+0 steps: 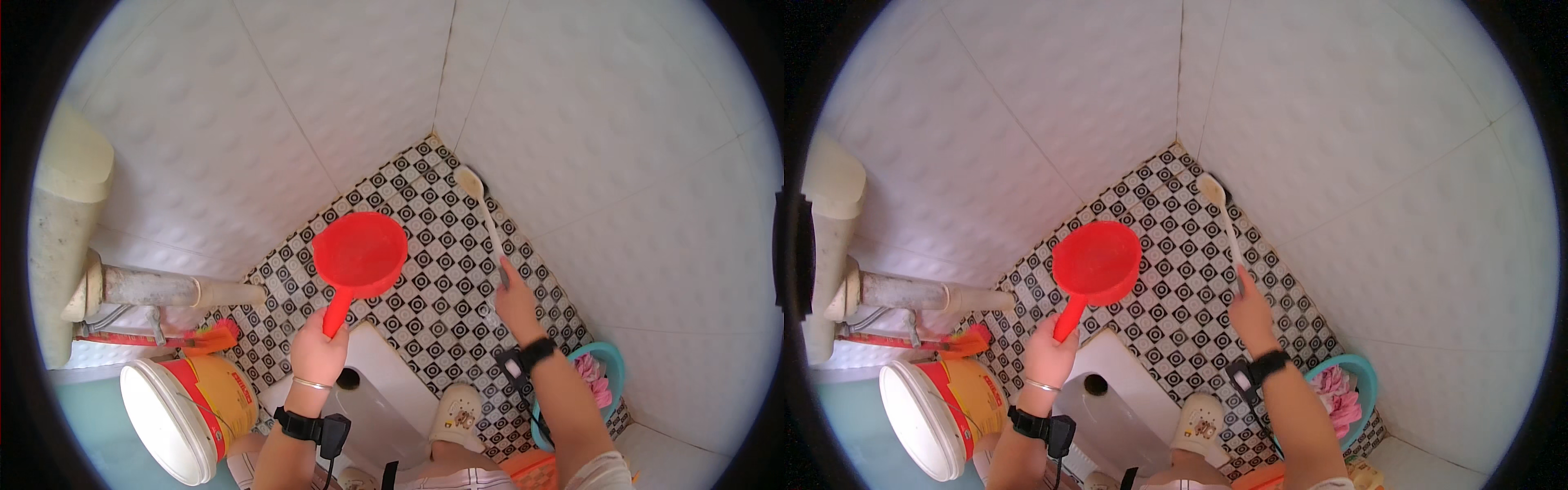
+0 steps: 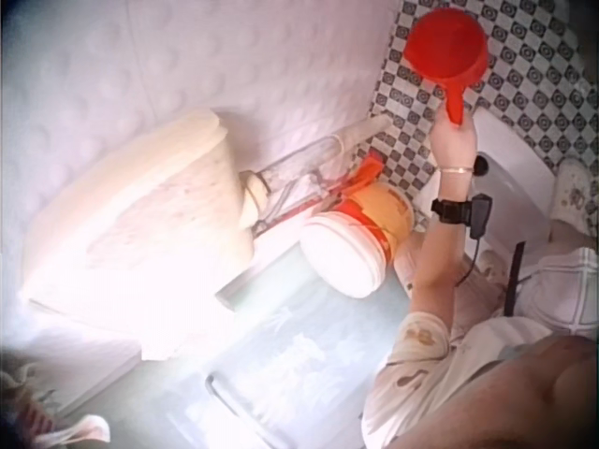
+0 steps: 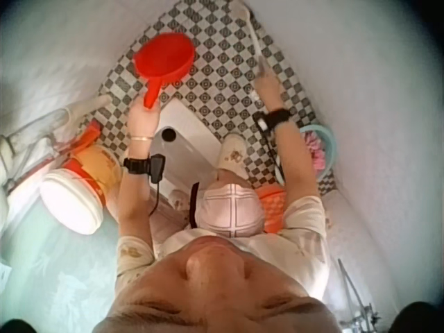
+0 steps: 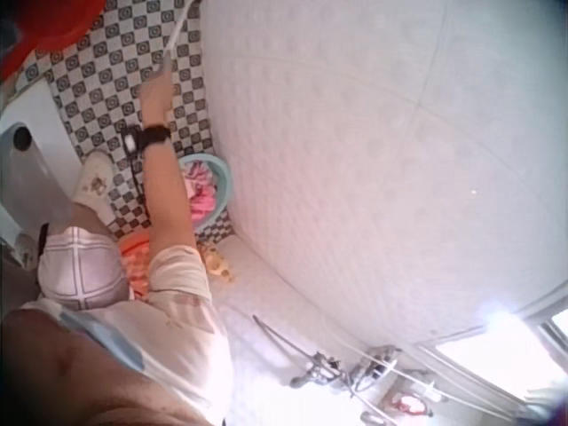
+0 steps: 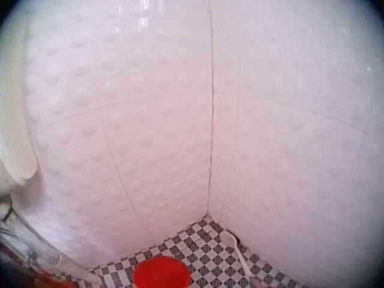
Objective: The person fills a white bucket with water from a wall tap, then uses a long-handled brush to scrub the interior surfaces. They rinse the bucket by adding more water and pouring it out, repeating the scrubbing and rinsing steps. Finally, they clean a red scoop with the brush and place it in the bucket.
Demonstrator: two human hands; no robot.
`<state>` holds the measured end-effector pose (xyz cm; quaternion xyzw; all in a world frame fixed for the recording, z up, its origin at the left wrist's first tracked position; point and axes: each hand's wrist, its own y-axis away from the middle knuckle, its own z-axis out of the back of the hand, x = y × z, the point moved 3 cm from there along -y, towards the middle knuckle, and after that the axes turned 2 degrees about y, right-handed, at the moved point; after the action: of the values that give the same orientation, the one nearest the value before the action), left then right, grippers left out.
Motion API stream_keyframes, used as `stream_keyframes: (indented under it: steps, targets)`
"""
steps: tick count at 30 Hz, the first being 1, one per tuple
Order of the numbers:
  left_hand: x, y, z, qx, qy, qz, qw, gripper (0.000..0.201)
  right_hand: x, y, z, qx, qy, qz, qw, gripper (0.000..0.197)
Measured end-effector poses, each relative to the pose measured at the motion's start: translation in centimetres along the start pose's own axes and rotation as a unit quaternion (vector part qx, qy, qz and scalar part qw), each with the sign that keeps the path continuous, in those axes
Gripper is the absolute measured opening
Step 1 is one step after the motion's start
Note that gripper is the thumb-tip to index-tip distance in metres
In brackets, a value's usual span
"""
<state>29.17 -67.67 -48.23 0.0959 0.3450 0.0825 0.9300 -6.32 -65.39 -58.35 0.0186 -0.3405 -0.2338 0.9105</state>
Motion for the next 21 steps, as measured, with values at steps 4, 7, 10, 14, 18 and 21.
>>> stream_keyframes:
  steps: [4,7,10,14,18,21]
  targets:
    - [-0.2,0.5,-0.2,-0.008,0.031,0.007,0.999,0.033,5.4,-9.1,-3.4,0.021,0.006,0.02,1.0,0.052]
    - [-1.3,0.9,-0.4,-0.007,0.034,-0.005,0.999,0.034,3.7,-9.7,-3.6,0.03,0.023,0.017,0.999,0.05]
    - [-2.5,0.9,-0.9,-0.004,0.024,-0.03,0.999,0.034,-2.0,-3.2,0.3,-0.002,0.008,0.036,0.999,0.051]
    - [-2.6,1.6,-1.9,0.008,0.039,-0.028,0.999,0.035,-8.7,8.4,6.5,-0.031,0.022,0.003,0.999,0.054]
    - [-2.4,2.2,-3.4,0.005,0.045,-0.03,0.999,0.034,-6.7,6.1,4.6,0.043,0.055,-0.083,0.994,0.053]
    - [-2.6,2.6,-3.8,0.01,0.038,-0.045,0.998,0.034,-1.8,-1.8,0.2,0.005,-0.032,-0.012,0.999,0.049]
